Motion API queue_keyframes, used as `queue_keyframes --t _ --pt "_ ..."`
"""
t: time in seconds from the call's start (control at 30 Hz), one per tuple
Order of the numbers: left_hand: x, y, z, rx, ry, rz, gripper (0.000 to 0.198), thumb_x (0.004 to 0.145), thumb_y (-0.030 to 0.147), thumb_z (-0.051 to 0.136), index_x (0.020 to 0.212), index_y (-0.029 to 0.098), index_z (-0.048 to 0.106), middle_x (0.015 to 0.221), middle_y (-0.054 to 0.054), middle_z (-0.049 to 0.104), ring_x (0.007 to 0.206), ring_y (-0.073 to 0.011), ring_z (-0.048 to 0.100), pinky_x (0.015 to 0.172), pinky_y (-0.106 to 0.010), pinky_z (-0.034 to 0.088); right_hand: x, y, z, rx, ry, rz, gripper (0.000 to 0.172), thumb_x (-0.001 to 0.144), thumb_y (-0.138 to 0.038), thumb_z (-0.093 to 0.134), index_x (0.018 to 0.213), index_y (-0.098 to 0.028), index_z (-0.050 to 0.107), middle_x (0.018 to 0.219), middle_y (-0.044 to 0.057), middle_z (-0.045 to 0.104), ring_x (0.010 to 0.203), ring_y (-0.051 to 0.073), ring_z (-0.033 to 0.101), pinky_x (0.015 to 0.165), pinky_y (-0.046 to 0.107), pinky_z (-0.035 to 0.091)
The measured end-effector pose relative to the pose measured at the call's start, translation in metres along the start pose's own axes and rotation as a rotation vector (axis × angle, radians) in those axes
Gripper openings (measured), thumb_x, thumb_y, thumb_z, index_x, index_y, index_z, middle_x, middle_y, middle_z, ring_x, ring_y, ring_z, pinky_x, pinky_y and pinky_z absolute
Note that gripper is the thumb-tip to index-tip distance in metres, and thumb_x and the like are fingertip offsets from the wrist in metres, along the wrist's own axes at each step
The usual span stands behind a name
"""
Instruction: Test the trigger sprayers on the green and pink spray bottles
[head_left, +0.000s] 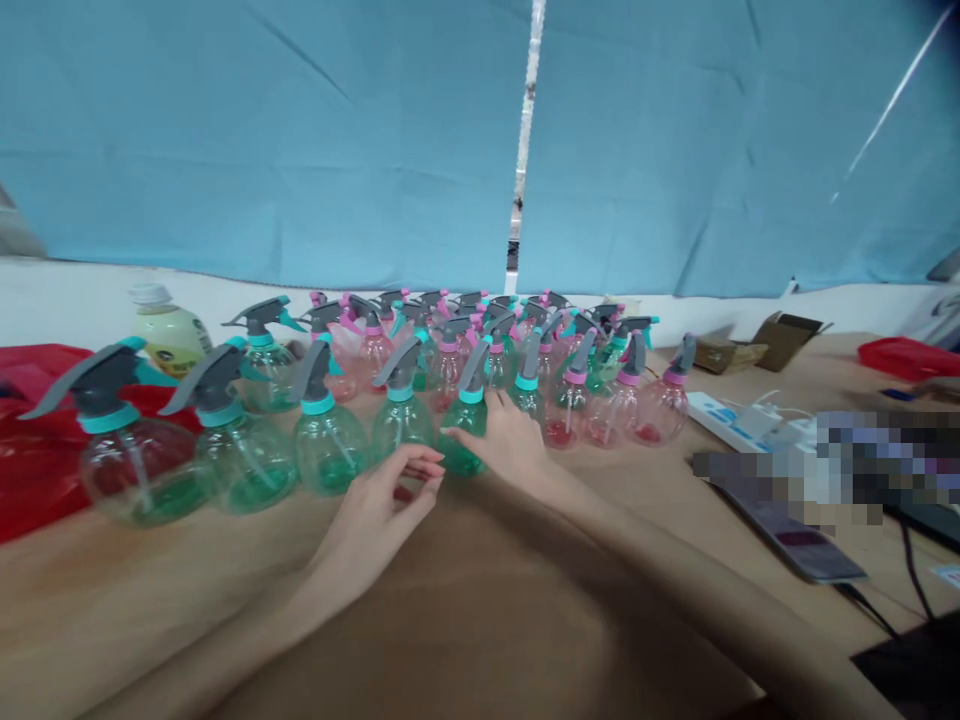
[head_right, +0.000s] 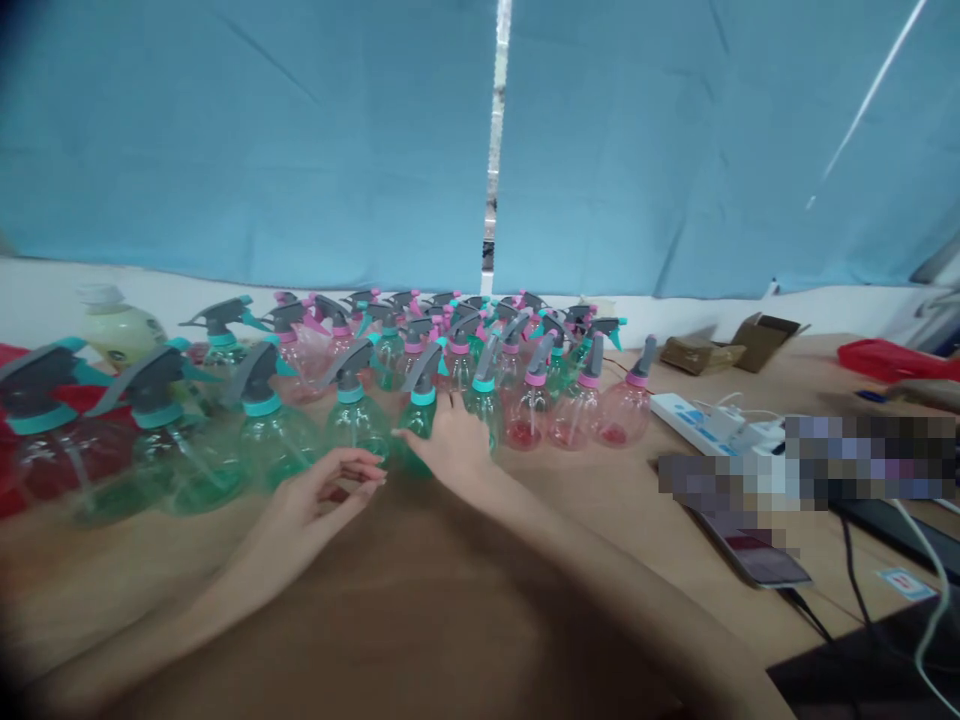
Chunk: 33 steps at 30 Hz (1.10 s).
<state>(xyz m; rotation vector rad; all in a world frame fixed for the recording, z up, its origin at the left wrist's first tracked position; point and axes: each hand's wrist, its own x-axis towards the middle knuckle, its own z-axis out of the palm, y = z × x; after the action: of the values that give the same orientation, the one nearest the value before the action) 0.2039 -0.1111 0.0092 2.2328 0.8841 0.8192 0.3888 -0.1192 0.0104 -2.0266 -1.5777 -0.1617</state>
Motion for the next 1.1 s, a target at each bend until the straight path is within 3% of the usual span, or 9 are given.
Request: queue_keyframes --t 0.1,0.23,0.3,0.43,0.63,0.77,0.93,1.1 --pt "0.008 0.013 0.005 0.022 0.075 0.019 0.018 0.086 0.032 0.051 0.1 0.022 0.053 0.1 -0.004 0.064 0.081 -0.0187 0.065 0.072 -0.036 0.055 -0.015 0.004 -0.008 -0.006 -0.008 -0.033 0.065 0.078 -0.062 0.052 0.12 -0.013 0.049 0.117 0.018 0.057 0.09 0.031 0.065 0.067 0.042 0.053" --pt "0.023 0.03 0.014 0.064 0.162 0.064 0.031 0.081 0.033 0.058 0.109 0.021 0.049 0.117 -0.006 0.057 0.104 -0.0226 0.059 0.089 -0.042 0.05 -0.039 0.01 -0.016 -0.04 0.006 -0.094 0.055 0.08 -0.057 0.052 0.115 -0.014 0.052 0.109 0.014 0.06 0.081 0.027 0.066 0.061 0.037 0.053" --pt "0.031 0.039 0.02 0.043 0.137 0.096 0.041 0.079 0.032 0.061 0.116 0.022 0.046 0.125 -0.007 0.054 0.113 -0.0241 0.054 0.096 -0.044 0.045 -0.052 0.011 -0.021 -0.044 0.019 -0.136 0.053 0.079 -0.057 0.052 0.109 -0.014 0.055 0.106 0.013 0.06 0.079 0.026 0.066 0.059 0.036 0.052" --pt "0.041 0.052 0.031 -0.094 0.045 0.117 0.052 0.078 0.033 0.063 0.124 0.022 0.043 0.124 -0.008 0.056 0.11 -0.025 0.057 0.092 -0.043 0.048 -0.073 0.012 -0.029 0.014 0.043 -0.227 0.064 0.075 -0.07 0.049 0.1 -0.013 0.06 0.099 0.014 0.062 0.09 0.029 0.062 0.065 0.039 0.054" --pt "0.04 0.055 0.041 -0.289 -0.068 0.167 0.04 0.082 0.029 0.056 0.121 0.021 0.051 0.117 -0.008 0.062 0.103 -0.0233 0.061 0.093 -0.043 0.048 -0.085 0.013 -0.03 0.127 0.051 -0.285 0.076 0.069 -0.076 0.05 0.109 -0.011 0.058 0.105 0.015 0.063 0.101 0.031 0.057 0.083 0.045 0.051" --pt "0.037 0.052 0.041 -0.252 -0.042 0.165 0.034 0.08 0.022 0.051 0.114 0.023 0.056 0.105 -0.005 0.066 0.095 -0.0214 0.064 0.087 -0.041 0.051 -0.089 0.02 -0.025 0.282 -0.063 -0.308 0.089 0.065 -0.074 0.058 0.123 -0.007 0.048 0.113 0.017 0.061 0.106 0.03 0.057 0.089 0.044 0.049" --pt "0.034 0.052 0.039 -0.207 0.001 0.155 0.042 0.076 0.021 0.05 0.117 0.025 0.056 0.099 -0.004 0.067 0.088 -0.0209 0.064 0.081 -0.038 0.053 -0.095 0.055 -0.023 0.349 -0.285 -0.427 0.084 0.075 -0.062 0.057 0.139 -0.013 0.033 0.134 0.018 0.05 0.123 0.029 0.047 0.099 0.047 0.042" --pt "0.038 0.052 0.036 -0.189 -0.013 0.167 0.04 0.074 0.018 0.048 0.111 0.025 0.06 0.093 -0.002 0.067 0.088 -0.0195 0.064 0.084 -0.036 0.051 -0.093 0.102 -0.019 0.251 -0.368 -0.461 0.071 0.081 -0.058 0.054 0.137 -0.017 0.041 0.142 0.015 0.042 0.133 0.026 0.036 0.108 0.047 0.032"
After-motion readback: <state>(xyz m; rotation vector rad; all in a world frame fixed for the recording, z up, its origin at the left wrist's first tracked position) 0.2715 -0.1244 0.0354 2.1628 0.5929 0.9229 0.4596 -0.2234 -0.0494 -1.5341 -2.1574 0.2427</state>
